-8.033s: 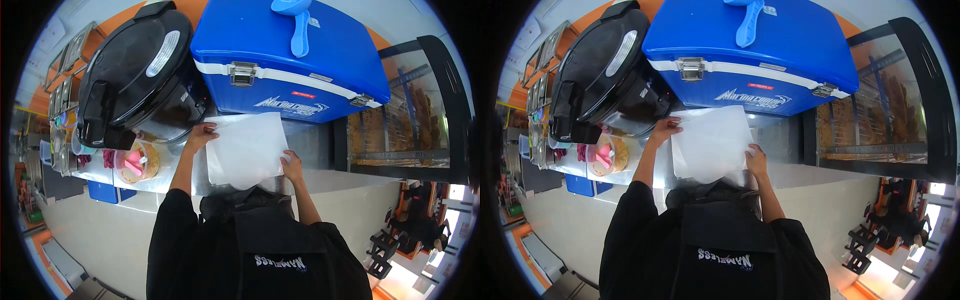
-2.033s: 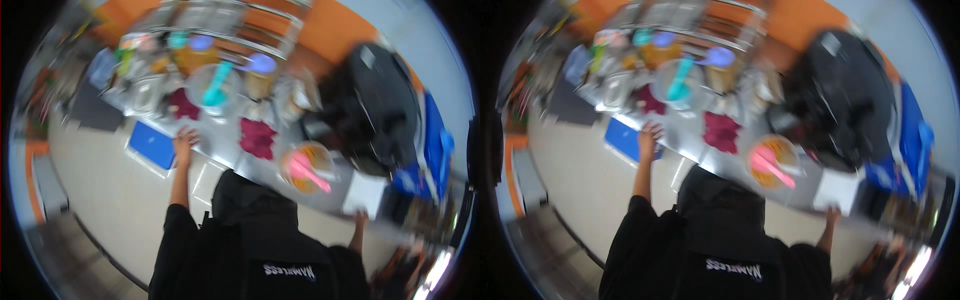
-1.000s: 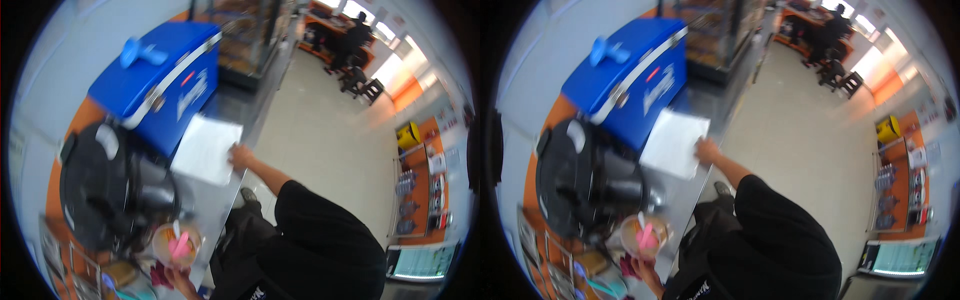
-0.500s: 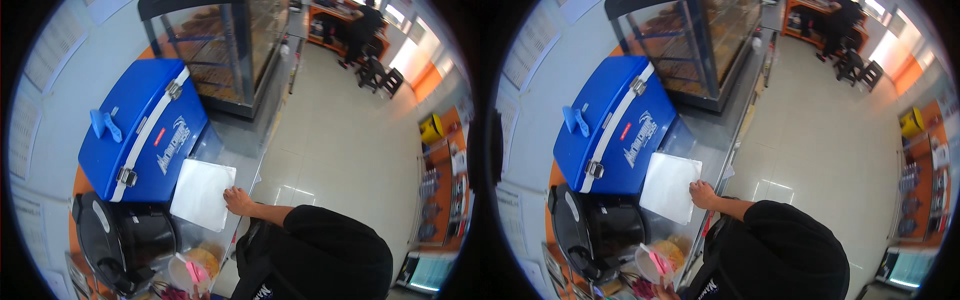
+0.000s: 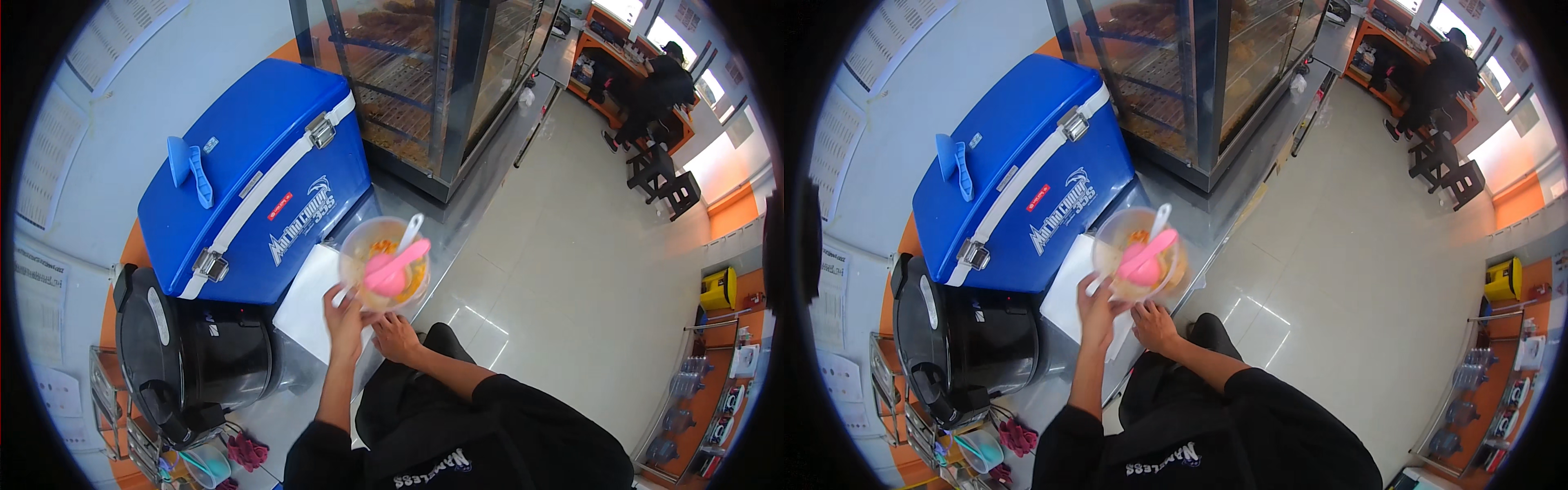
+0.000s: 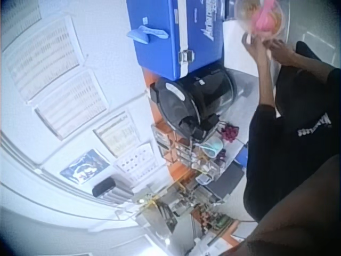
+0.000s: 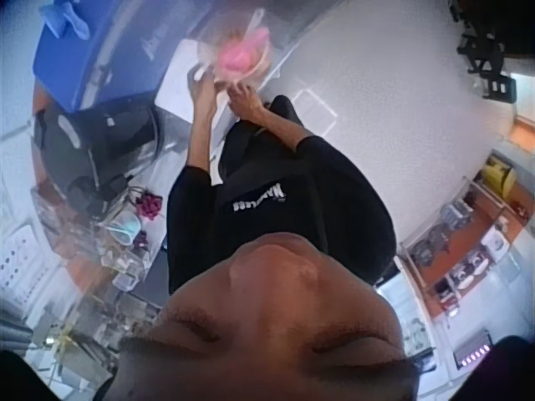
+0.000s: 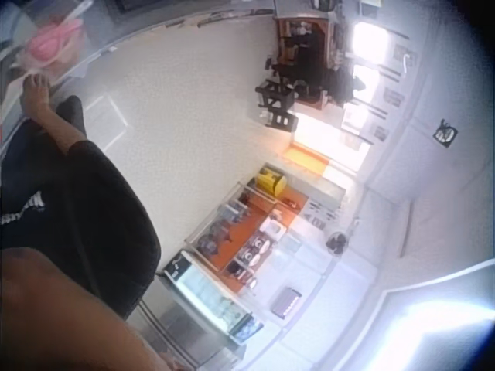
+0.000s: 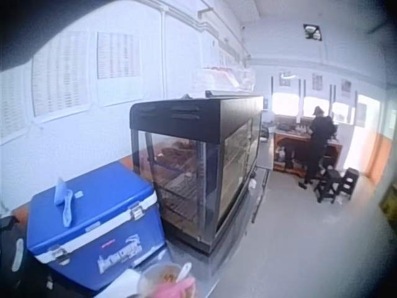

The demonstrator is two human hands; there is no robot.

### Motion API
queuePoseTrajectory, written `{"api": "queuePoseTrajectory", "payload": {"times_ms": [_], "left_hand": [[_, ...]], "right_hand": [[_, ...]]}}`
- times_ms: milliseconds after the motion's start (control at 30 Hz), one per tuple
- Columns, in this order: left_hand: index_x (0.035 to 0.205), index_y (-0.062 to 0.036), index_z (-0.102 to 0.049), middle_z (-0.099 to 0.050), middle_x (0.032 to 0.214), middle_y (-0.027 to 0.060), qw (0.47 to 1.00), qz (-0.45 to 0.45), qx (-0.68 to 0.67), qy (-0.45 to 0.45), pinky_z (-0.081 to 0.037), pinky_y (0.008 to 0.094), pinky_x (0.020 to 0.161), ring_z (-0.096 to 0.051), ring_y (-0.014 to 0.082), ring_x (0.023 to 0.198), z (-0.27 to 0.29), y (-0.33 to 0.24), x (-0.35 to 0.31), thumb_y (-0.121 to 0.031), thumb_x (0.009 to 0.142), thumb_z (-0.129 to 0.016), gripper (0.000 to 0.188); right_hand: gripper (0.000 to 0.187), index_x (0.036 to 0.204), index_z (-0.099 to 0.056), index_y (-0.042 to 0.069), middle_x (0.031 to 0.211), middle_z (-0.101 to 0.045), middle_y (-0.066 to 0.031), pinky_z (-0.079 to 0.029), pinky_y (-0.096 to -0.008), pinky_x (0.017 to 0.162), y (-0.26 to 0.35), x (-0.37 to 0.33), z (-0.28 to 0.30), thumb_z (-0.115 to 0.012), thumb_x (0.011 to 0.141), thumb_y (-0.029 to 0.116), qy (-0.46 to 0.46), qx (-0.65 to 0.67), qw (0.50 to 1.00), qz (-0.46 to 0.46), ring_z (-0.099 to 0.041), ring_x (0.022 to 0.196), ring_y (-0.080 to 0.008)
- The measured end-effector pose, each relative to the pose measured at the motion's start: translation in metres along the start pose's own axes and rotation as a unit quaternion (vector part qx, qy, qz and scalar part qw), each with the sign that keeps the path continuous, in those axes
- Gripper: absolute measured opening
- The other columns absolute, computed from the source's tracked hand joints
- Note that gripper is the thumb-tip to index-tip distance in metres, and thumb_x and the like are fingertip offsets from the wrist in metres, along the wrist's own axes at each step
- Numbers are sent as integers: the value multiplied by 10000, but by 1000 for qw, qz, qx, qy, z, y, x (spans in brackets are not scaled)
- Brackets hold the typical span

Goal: Scooping rice from a commercial cooker onto wrapping paper to form rice balls.

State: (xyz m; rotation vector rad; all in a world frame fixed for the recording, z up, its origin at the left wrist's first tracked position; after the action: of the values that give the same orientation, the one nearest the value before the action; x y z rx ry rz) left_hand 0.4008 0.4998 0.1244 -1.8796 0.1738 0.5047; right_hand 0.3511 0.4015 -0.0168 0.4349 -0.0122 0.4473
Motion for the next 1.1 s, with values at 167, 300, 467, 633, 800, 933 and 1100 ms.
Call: {"api": "queuePoseTrajectory", "payload": {"times_ms": [167,300,467,633,800,933,1100], "left_hand": [[1282,-88,-288,-539,1228,223,999,8,3,39,-618,375,648,-682,298,858,-58,43,70,-51,900,-586,486],[1284,-92,-277,-476,1284,204,999,12,7,32,-625,372,612,-683,304,853,-77,72,95,-16,871,-606,533],[1278,-78,-269,-445,1311,192,999,17,-3,41,-628,368,582,-692,312,793,-97,84,108,7,859,-594,537],[1291,-58,-299,-521,1260,196,999,28,-5,28,-611,324,562,-697,235,698,-104,85,103,-68,896,-610,503],[1186,-32,-544,-668,788,84,992,-40,101,-60,-526,274,586,-634,124,711,-55,68,74,-326,962,-589,372],[1009,-5,-644,-658,777,75,976,-64,-16,-209,-518,268,672,-612,109,712,18,66,16,-304,1029,-456,354],[1196,-7,-555,-665,976,112,891,-165,8,-423,-543,297,718,-648,165,829,81,80,-83,-156,1039,-367,286]], "right_hand": [[378,1092,-610,36,1153,-561,-131,-471,-469,888,-8,7,9,-626,814,292,81,26,996,-17,-518,1119,-309],[383,1114,-603,28,1188,-571,-145,-464,-469,905,-18,3,-5,-587,826,279,120,27,992,39,-537,1126,-310],[468,1194,-585,11,1178,-586,-162,-458,-475,930,-35,10,-14,-577,822,294,26,0,989,143,-583,1080,-328],[554,1300,-492,-6,1235,-560,-201,-452,-504,932,-51,41,6,-558,894,366,277,22,945,173,-593,1052,-388],[522,1285,-502,11,1203,-573,-211,-456,-494,915,-78,67,6,-531,913,374,328,67,909,248,-593,1046,-377],[444,1176,-569,16,1151,-607,-212,-472,-490,882,-55,102,60,-557,900,363,482,103,851,178,-610,1037,-373],[284,949,-590,20,751,-659,-158,-515,-409,707,-28,129,115,-648,887,291,433,273,845,156,-667,766,-319]]}}
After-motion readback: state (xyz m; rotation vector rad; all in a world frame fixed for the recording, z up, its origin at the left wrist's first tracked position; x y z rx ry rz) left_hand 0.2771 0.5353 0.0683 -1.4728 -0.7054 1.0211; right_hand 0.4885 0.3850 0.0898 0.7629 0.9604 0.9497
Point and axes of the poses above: each hand's wrist, its own x-axis towards the middle knuckle, its own z-axis out of the back of the hand, y = z × x, the point moved 1 cm from there along x, towards the middle knuckle
